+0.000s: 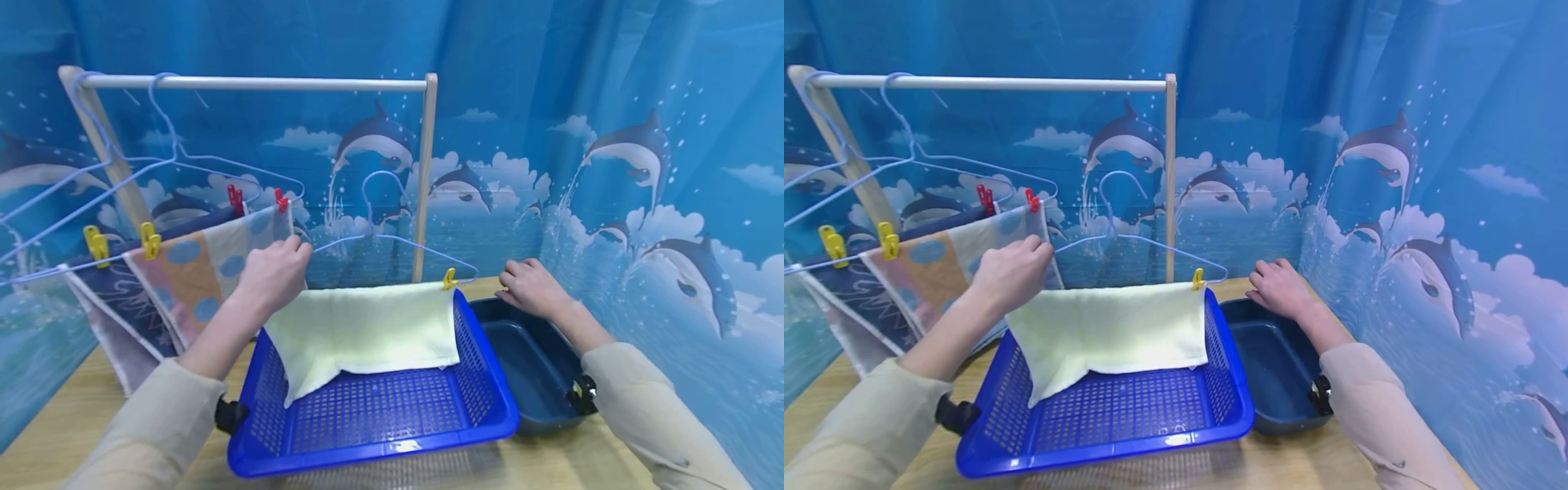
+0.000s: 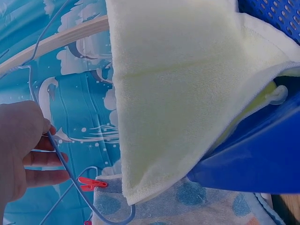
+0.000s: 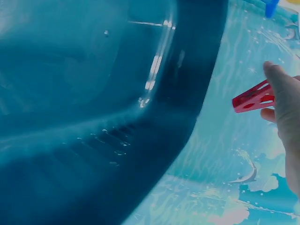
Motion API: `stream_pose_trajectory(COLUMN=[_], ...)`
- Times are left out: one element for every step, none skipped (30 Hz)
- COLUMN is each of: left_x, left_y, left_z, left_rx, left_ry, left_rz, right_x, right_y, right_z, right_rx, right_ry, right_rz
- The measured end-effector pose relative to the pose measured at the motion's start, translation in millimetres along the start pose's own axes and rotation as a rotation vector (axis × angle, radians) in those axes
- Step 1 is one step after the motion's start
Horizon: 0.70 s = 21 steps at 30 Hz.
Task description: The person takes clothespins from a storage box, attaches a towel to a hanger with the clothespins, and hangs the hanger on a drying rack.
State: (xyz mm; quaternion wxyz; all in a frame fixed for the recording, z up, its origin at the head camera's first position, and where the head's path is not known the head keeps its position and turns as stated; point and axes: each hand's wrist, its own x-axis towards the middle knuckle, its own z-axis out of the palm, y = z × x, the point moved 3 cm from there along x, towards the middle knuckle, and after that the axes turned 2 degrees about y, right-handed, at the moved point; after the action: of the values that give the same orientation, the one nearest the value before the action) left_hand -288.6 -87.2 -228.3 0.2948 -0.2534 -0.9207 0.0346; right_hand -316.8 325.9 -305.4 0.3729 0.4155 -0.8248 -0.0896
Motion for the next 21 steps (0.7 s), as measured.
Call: stream_pose_trajectory(left_x=[0.0, 0.1, 0.2, 0.2, 0.3, 0.2, 0.3, 0.3, 0.3, 0.3, 0.2, 0.2, 0.1, 0.1, 0.0, 0.0, -0.2, -0.2, -0.3, -0.3, -0.4], left_y=[-0.3, -0.7, -0.8, -1.1, -1.2, -1.4, -1.4, -1.5, -1.6, -1.6, -1.6, -1.6, -1.6, -1.5, -1.5, -1.4, -1.4, -1.3, -1.3, -1.3, -1.2], left_z=[0.1, 0.3, 0.5, 0.8, 1.0, 1.2, 1.2, 1.3, 1.3, 1.3, 1.4, 1.5, 1.6, 1.7, 1.8, 1.9, 2.1, 2.2, 2.3, 2.4, 2.5], left_rx=[-0.001, -0.002, -0.003, -0.004, -0.004, -0.004, -0.004, -0.004, -0.003, -0.002, -0.002, -0.001, 0.000, 0.000, 0.001, 0.001, 0.002, 0.002, 0.003, 0.004, 0.004], left_ry=[0.001, 0.002, 0.002, 0.000, -0.001, -0.004, -0.005, -0.006, -0.006, -0.005, -0.004, -0.003, -0.002, -0.002, -0.002, -0.001, -0.002, -0.002, -0.001, 0.000, 0.003], left_rz=[0.000, -0.001, -0.002, -0.004, -0.006, -0.009, -0.012, -0.013, -0.014, -0.014, -0.013, -0.012, -0.011, -0.010, -0.011, -0.011, -0.012, -0.014, -0.014, -0.014, -0.014], right_x=[1.0, 2.2, 3.8, 5.3, 7.1, 9.0, 11.0, 12.8, 14.9, 17.3, 19.7, 22.2, 24.6, 27.0, 29.8, 32.4, 34.8, 37.1, 39.2, 41.4, 43.6], right_y=[1, 2, 3, 3, 4, 5, 6, 7, 7, 7, 7, 7, 6, 5, 4, 3, 2, 1, 0, -2, -3], right_z=[-3, -5, -8, -11, -14, -17, -20, -23, -26, -30, -33, -37, -40, -43, -46, -49, -52, -54, -57, -59, -62], right_rx=[0.003, 0.006, 0.009, 0.014, 0.020, 0.024, 0.024, 0.022, 0.021, 0.019, 0.015, 0.014, 0.016, 0.020, 0.024, 0.029, 0.035, 0.041, 0.043, 0.044, 0.045], right_ry=[0.029, 0.055, 0.078, 0.096, 0.113, 0.125, 0.137, 0.147, 0.159, 0.175, 0.193, 0.210, 0.225, 0.238, 0.249, 0.256, 0.257, 0.257, 0.255, 0.253, 0.251], right_rz=[0.004, 0.010, 0.019, 0.028, 0.038, 0.047, 0.053, 0.055, 0.053, 0.047, 0.039, 0.033, 0.026, 0.021, 0.016, 0.014, 0.015, 0.018, 0.020, 0.020, 0.020])
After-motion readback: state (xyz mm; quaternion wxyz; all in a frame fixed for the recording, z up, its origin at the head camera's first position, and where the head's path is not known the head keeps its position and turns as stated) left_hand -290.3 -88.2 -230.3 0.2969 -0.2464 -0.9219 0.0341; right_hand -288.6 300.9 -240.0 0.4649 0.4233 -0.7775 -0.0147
